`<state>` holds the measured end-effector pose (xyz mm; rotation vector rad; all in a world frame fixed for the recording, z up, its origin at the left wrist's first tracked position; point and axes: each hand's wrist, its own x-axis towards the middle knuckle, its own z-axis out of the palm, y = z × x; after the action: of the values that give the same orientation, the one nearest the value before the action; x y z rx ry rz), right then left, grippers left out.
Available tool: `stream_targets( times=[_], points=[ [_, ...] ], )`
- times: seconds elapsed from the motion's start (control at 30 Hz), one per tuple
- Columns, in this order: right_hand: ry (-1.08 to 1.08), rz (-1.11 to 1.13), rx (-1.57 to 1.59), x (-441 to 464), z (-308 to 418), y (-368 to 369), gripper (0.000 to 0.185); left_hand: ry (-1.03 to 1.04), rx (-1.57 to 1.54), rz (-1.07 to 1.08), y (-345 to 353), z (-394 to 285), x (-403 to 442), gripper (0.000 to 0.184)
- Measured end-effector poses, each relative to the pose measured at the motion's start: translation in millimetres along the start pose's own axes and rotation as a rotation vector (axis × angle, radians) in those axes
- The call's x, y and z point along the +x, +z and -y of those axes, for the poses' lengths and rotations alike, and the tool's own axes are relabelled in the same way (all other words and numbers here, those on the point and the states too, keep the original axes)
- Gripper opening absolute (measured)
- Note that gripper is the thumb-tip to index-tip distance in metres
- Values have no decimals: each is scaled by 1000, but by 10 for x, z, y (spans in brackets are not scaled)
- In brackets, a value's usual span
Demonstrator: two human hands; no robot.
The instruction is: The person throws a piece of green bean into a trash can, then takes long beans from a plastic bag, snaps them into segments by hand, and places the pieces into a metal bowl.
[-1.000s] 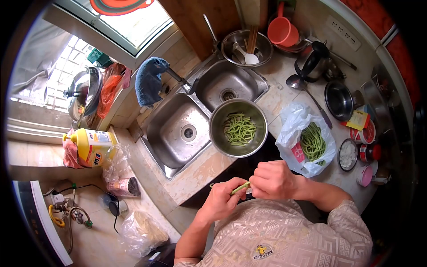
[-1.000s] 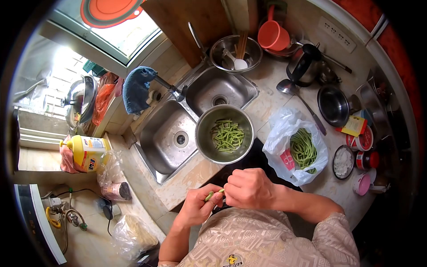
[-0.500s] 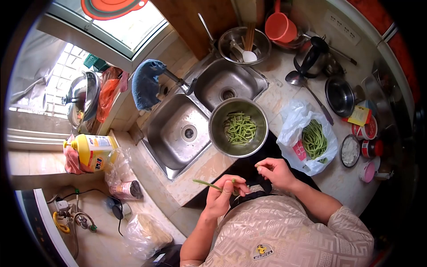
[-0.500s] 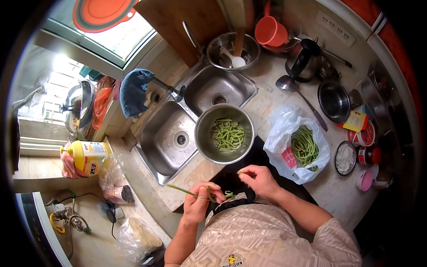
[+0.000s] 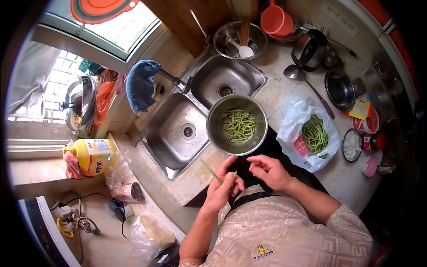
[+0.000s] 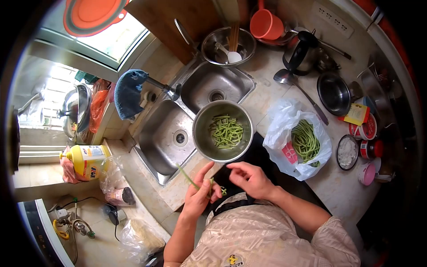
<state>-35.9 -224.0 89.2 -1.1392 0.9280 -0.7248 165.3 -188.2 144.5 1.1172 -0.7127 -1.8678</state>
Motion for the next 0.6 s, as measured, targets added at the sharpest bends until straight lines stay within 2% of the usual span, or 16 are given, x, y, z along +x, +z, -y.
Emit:
stream_targets(
  times=[0.1,0.17,0.2,0.23,0.3,0.33,0.37,0.43,0.57,0.6],
  points=[
    [-199,207,-129,79,525,95,24,-27,-5,92,52,-9,54,60],
    [-337,268,-203,160,606,91,15,-23,-23,71,103,-16,66,61],
    [-384,259,-167,197,657,66,8,1,-14,149,0,6,66,59],
    [-483,199,-240,223,686,21,9,82,60,64,-4,-1,57,57],
    [-410,130,-370,191,786,-93,7,245,201,-115,13,-36,41,54],
    [-239,65,-181,144,789,-84,6,324,282,-221,-33,-66,12,50],
    [-186,11,-81,107,782,-96,7,420,247,-350,-52,-65,7,46],
    [-204,-75,73,50,818,-97,9,434,212,-527,-191,-95,-72,41],
    [-479,-80,39,42,925,-53,10,685,158,-643,-182,-75,-93,43],
    [-566,-66,-95,53,982,-72,11,768,235,-733,-180,-137,-74,47]
  ],
)
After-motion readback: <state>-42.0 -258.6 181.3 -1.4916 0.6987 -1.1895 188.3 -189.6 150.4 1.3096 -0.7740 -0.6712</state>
